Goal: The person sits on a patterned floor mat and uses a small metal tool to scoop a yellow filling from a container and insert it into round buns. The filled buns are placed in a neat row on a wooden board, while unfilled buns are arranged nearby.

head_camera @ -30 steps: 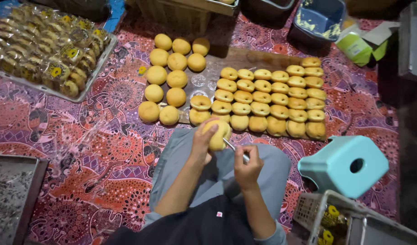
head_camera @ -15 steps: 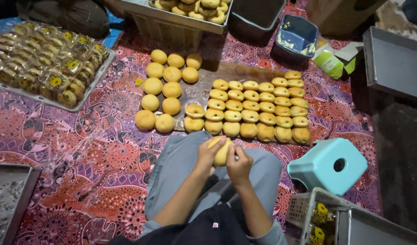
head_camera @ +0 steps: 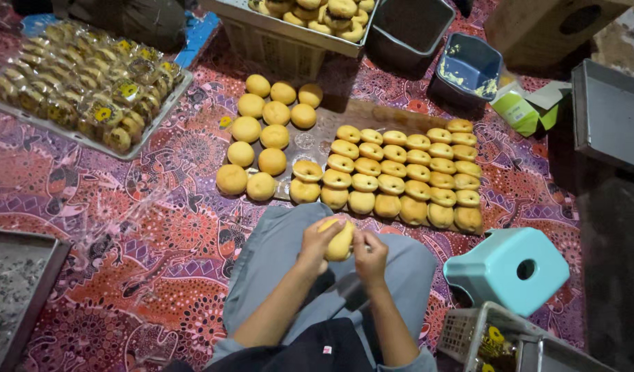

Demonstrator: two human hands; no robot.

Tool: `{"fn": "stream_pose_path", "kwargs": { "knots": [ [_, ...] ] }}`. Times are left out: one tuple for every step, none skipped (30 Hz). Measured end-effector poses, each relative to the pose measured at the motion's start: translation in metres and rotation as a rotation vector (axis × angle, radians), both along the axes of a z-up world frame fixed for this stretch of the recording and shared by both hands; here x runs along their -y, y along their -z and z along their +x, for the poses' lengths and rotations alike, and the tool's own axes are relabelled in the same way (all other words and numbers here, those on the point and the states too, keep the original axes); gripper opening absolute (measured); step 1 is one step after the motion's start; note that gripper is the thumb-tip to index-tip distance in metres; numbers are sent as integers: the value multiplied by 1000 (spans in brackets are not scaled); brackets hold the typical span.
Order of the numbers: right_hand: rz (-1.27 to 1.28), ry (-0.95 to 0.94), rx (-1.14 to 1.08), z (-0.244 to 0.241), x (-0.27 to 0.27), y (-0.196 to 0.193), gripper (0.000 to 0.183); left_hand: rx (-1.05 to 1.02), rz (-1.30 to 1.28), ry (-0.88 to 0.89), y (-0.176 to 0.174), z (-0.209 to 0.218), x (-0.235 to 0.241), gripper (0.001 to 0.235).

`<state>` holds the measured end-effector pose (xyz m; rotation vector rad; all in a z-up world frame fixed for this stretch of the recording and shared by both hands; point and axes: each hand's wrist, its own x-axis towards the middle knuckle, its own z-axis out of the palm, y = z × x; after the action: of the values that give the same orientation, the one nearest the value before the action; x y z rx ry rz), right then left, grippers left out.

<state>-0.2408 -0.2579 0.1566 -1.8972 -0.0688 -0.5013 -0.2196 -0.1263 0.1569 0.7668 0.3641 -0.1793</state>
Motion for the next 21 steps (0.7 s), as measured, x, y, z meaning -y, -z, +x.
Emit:
{"fn": "stream_pose_path", "kwargs": {
  "knots": [
    [18, -88, -42, 1, 3, 0, 23, -9, -53, 88, 3, 4, -10, 32],
    [38, -177, -83, 3, 5, 1, 23, -17, -104, 176, 5, 7, -15, 33],
    [0, -159, -57, 6, 8, 2, 22, 0, -114, 172, 8, 9, -15, 33],
    [-33, -143, -33, 9, 8, 3, 21, 15, -120, 166, 11, 10, -14, 34],
    [-67, -127, -8, 13, 9, 4, 20, 29, -125, 160, 14, 11, -12, 34],
    [-215, -18, 129, 17, 8, 6, 20, 5, -110, 50, 18, 10, -6, 34],
    [-363, 91, 266, 23, 6, 8, 21, -19, -94, -59, 21, 8, 6, 33],
    [-510, 200, 404, 27, 4, 10, 23, -42, -76, -167, 25, 6, 14, 33],
    [-503, 225, 380, 31, 1, 14, 23, -20, -55, -194, 28, 6, 17, 34],
    [-499, 249, 353, 37, -3, 16, 24, -1, -37, -220, 31, 8, 19, 34],
    [-496, 273, 326, 43, -6, 18, 25, 17, -19, -247, 32, 12, 19, 35],
    [-494, 259, 286, 48, -7, 19, 24, 47, 69, -195, 34, 14, 17, 41],
    [-493, 246, 246, 51, -7, 21, 24, 76, 155, -142, 35, 16, 12, 49],
    [-489, 234, 206, 55, -7, 22, 23, 108, 242, -86, 36, 20, 4, 56],
    [-441, 181, 182, 58, -6, 21, 22, 262, 517, 11, 37, 22, -6, 67],
    [-393, 129, 157, 62, -2, 19, 20, 417, 787, 113, 38, 26, -17, 79],
    [-344, 77, 132, 66, 3, 17, 18, 575, 1054, 220, 40, 35, -30, 90],
    [-346, 52, 131, 71, 9, 14, 17, 605, 1084, 281, 42, 47, -39, 86],
    [-347, 27, 129, 76, 16, 11, 17, 635, 1112, 343, 46, 60, -47, 82],
    [-345, 6, 131, 79, 24, 11, 17, 671, 1141, 407, 51, 77, -57, 78],
    [-246, 71, 44, 81, 32, 11, 20, 722, 1185, 384, 58, 99, -68, 73]
  ]
}}
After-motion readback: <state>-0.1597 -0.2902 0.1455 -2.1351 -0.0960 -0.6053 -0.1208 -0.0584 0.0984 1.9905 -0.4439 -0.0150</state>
